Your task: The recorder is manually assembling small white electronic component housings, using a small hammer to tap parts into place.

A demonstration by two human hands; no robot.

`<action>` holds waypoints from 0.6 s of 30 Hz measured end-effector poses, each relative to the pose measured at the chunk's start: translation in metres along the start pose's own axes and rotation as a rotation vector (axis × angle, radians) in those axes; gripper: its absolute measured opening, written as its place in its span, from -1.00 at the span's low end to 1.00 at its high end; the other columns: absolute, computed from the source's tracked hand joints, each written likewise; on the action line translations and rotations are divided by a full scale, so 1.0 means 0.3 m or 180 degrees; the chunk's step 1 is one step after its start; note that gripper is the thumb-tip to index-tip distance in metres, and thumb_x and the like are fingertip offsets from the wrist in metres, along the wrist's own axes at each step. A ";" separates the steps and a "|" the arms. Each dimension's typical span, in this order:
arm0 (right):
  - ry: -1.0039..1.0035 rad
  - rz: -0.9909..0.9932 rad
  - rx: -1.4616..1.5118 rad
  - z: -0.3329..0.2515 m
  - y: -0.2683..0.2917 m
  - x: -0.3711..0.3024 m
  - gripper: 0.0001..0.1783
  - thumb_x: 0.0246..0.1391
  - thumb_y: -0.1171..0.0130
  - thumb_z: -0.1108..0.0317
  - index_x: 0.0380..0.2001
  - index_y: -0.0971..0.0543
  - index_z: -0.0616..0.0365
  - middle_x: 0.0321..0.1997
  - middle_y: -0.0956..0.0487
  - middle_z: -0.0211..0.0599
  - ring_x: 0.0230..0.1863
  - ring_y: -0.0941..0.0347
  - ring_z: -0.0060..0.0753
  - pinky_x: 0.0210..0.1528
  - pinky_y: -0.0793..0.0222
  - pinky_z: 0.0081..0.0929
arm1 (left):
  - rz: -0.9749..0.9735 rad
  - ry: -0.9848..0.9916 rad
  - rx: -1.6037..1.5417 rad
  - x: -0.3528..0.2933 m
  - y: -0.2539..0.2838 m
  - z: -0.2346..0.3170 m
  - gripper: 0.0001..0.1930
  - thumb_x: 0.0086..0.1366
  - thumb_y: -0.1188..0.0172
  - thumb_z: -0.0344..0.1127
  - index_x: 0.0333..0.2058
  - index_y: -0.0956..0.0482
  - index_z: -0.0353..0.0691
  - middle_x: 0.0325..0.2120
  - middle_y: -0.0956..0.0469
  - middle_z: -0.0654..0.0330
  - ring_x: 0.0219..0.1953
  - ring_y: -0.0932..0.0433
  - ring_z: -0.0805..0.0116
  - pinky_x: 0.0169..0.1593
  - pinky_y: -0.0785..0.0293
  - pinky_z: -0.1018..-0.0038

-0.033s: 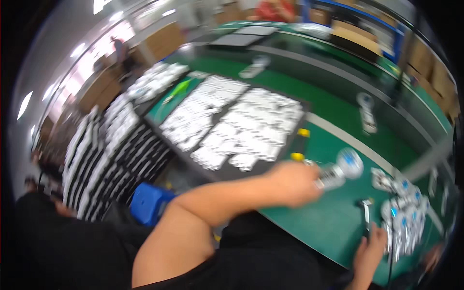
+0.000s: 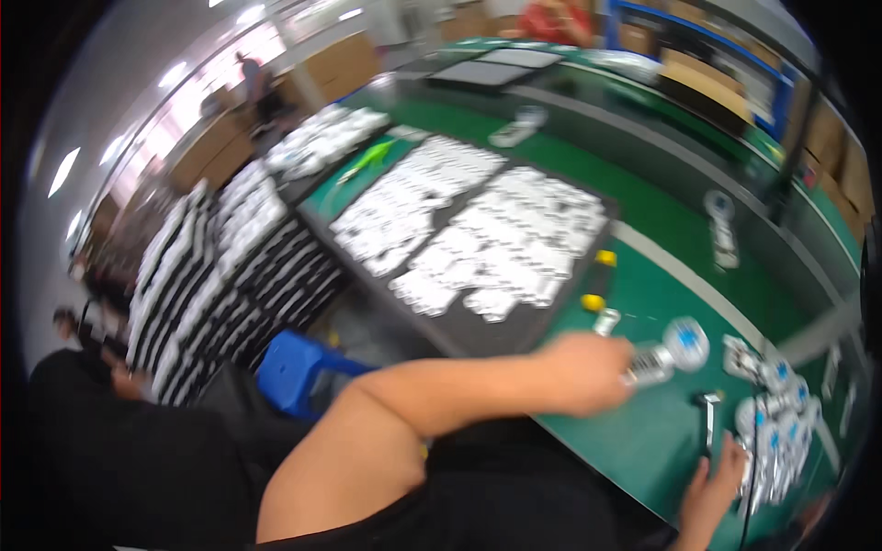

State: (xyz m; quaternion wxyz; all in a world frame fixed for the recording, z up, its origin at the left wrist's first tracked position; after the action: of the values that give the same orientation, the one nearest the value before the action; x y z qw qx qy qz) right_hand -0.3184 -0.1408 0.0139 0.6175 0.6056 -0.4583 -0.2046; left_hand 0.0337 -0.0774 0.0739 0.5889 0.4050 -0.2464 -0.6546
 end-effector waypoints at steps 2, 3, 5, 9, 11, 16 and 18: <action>0.0019 0.0032 0.1057 -0.088 -0.048 0.078 -0.27 0.19 -0.23 0.53 0.44 -0.36 0.26 0.32 -0.44 0.18 0.29 -0.41 0.22 0.29 -0.38 -0.14 | 0.0302 -0.0094 -0.0381 -0.048 -0.150 0.032 -0.63 0.30 -0.26 -0.15 -0.08 -0.57 -0.33 -0.26 -0.68 -0.13 -0.19 -0.70 -0.22 -0.06 -0.63 -0.04; -0.0222 0.0049 0.1988 -0.159 -0.043 0.127 -0.29 0.18 -0.24 0.53 0.42 -0.38 0.27 0.37 -0.41 0.17 0.33 -0.39 0.22 0.33 -0.35 -0.14 | 0.0493 -0.0113 -0.0403 -0.058 -0.219 0.036 -0.60 0.29 -0.31 -0.15 -0.06 -0.53 -0.35 -0.22 -0.65 -0.14 -0.20 -0.69 -0.22 -0.07 -0.63 -0.04; -0.0445 -0.0011 0.2912 -0.236 -0.059 0.205 -0.30 0.17 -0.25 0.52 0.41 -0.40 0.27 0.42 -0.39 0.16 0.38 -0.37 0.23 0.37 -0.33 -0.14 | 0.0727 -0.0100 -0.0431 -0.100 -0.302 0.023 -0.56 0.28 -0.36 -0.16 -0.03 -0.50 -0.38 -0.18 -0.62 -0.15 -0.20 -0.68 -0.23 -0.09 -0.63 -0.05; 0.0308 -0.0557 0.1452 -0.301 -0.152 0.312 -0.27 0.16 -0.26 0.50 0.42 -0.38 0.24 0.49 -0.35 0.10 0.47 -0.30 0.19 0.47 -0.26 -0.10 | 0.0672 -0.0956 -0.0308 -0.155 -0.304 0.056 -0.44 0.28 -0.41 -0.09 0.03 -0.46 -0.43 -0.09 -0.55 -0.19 -0.15 -0.67 -0.24 -0.06 -0.63 -0.01; 0.0944 -0.0688 0.1505 -0.340 -0.145 0.347 -0.27 0.19 -0.26 0.48 0.44 -0.37 0.17 0.50 -0.35 0.07 0.50 -0.28 0.18 0.54 -0.19 -0.13 | 0.0100 -0.0829 -0.0565 -0.217 -0.227 -0.004 -0.38 0.29 -0.41 0.00 0.09 -0.46 -0.40 -0.02 -0.54 -0.20 -0.02 -0.63 -0.21 0.05 -0.61 0.03; 0.0825 -0.0452 0.2074 -0.432 -0.231 0.377 -0.17 0.14 -0.29 0.51 0.50 -0.31 0.13 0.52 -0.35 0.03 0.54 -0.28 0.08 0.58 -0.14 -0.17 | 0.1498 0.0222 0.0114 -0.414 0.039 -0.326 -0.63 0.37 -0.32 -0.11 0.02 -0.69 -0.21 -0.06 -0.64 -0.01 0.02 -0.61 -0.06 0.12 -0.55 0.12; 0.0534 -0.0431 0.2154 -0.421 -0.233 0.362 -0.15 0.13 -0.31 0.50 0.50 -0.30 0.14 0.52 -0.35 0.03 0.54 -0.28 0.07 0.58 -0.15 -0.17 | 0.1868 0.0660 0.0125 -0.442 0.087 -0.452 -0.77 0.34 -0.35 -0.25 -0.08 -0.70 -0.19 -0.16 -0.63 0.04 -0.06 -0.62 -0.02 0.04 -0.56 0.21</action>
State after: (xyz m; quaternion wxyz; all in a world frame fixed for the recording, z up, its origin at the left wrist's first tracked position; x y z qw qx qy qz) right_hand -0.1405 -0.1705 0.0026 0.4025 0.8195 -0.4067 -0.0312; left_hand 0.1569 0.0673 0.0520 0.7668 0.3925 -0.3040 -0.4069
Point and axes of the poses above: each hand's wrist, its own x-axis towards the middle knuckle, its own y-axis out of the back of the hand, z = x × y, the point moved 3 cm from there along x, towards the middle knuckle
